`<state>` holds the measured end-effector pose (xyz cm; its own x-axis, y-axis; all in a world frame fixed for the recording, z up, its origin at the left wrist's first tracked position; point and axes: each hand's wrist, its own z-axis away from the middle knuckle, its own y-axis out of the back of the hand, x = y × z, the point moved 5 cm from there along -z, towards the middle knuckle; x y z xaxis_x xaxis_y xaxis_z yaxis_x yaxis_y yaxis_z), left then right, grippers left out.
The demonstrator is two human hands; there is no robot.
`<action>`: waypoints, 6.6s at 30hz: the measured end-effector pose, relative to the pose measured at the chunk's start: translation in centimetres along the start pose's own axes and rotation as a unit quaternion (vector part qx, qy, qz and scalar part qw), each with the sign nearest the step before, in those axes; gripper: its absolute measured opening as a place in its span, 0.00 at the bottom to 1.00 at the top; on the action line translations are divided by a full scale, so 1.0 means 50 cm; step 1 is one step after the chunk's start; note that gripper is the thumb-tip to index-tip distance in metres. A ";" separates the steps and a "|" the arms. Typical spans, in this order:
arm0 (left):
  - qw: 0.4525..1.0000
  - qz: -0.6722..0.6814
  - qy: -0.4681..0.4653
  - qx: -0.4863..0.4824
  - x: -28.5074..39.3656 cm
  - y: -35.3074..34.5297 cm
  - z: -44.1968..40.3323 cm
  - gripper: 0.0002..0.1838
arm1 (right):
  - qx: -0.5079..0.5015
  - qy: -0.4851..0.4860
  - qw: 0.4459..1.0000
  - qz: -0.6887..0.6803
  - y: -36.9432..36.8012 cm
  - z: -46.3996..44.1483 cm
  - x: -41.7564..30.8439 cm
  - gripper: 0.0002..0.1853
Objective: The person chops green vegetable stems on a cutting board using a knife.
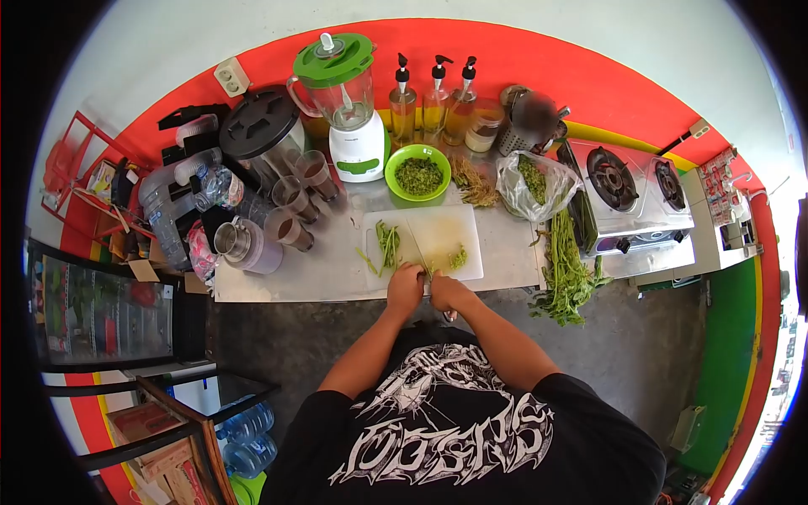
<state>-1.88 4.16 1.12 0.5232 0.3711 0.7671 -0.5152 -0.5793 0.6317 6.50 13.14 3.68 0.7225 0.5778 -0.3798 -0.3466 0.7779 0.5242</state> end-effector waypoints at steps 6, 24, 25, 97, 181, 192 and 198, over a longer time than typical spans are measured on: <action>1.000 -0.014 0.001 0.008 0.000 0.000 0.001 0.05 | 0.079 0.021 0.996 0.024 -0.016 -0.020 -0.001 0.23; 1.000 -0.027 0.016 0.000 0.000 0.003 0.002 0.04 | 0.106 0.025 0.992 0.063 -0.031 0.006 -0.007 0.20; 0.999 -0.031 0.018 -0.006 0.001 0.005 0.003 0.04 | 0.106 0.024 0.992 0.064 -0.034 -0.005 -0.002 0.20; 1.000 0.026 0.011 0.001 -0.027 0.030 0.019 0.03 | 0.091 0.020 0.994 0.057 -0.050 -0.024 -0.020 0.25; 0.996 -0.012 -0.063 -0.062 -0.003 0.059 -0.029 0.07 | 0.252 0.147 0.950 -0.113 -0.003 -0.011 0.100 0.23; 0.987 -0.089 -0.103 -0.089 0.006 0.019 -0.038 0.09 | 0.214 0.016 0.976 0.035 -0.022 0.017 0.056 0.18; 0.983 -0.098 -0.116 -0.106 -0.003 0.015 -0.055 0.09 | 0.207 0.020 0.976 0.059 -0.035 -0.003 0.029 0.19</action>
<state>-4.24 5.66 1.79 0.7541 0.2714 0.5981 -0.5067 -0.3390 0.7927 8.06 12.62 2.10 0.6653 0.6731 -0.3228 -0.1486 0.5432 0.8264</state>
